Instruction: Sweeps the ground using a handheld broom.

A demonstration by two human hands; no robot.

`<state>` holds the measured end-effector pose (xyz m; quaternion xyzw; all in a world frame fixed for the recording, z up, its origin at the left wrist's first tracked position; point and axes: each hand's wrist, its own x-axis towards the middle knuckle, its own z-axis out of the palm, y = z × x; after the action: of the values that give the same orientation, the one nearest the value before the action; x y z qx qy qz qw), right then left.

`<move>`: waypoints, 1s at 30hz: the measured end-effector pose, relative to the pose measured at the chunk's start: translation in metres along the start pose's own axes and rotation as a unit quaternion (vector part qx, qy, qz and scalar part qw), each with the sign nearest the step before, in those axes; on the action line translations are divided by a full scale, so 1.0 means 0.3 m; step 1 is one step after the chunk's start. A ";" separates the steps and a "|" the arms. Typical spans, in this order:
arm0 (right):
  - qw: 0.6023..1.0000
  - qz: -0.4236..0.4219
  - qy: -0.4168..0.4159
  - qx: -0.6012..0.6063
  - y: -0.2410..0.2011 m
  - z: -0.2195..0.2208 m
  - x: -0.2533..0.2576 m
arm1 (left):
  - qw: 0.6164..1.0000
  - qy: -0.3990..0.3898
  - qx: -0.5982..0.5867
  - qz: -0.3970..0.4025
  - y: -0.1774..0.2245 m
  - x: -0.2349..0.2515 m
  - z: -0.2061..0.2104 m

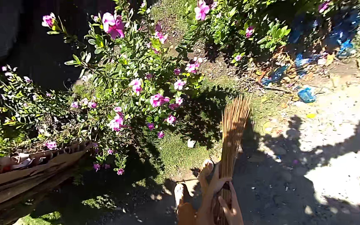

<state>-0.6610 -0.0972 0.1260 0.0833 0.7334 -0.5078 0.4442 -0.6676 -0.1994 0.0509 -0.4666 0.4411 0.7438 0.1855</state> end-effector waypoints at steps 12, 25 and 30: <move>0.995 0.019 0.045 0.081 -0.033 -0.009 0.259 | 0.993 -0.089 0.063 -0.035 0.141 0.272 0.027; 0.974 0.108 -0.200 0.016 0.265 0.063 -0.392 | 0.986 0.156 -0.052 0.006 -0.402 -0.536 -0.124; 0.887 0.223 -0.404 -0.023 0.560 0.263 -0.371 | 0.920 0.363 -0.139 -0.046 -0.792 -0.633 -0.319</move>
<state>-0.4540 -0.0462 0.0883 0.0220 0.4640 -0.3680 0.8055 -0.3592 -0.1242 0.0821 -0.7456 0.3481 0.5679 -0.0201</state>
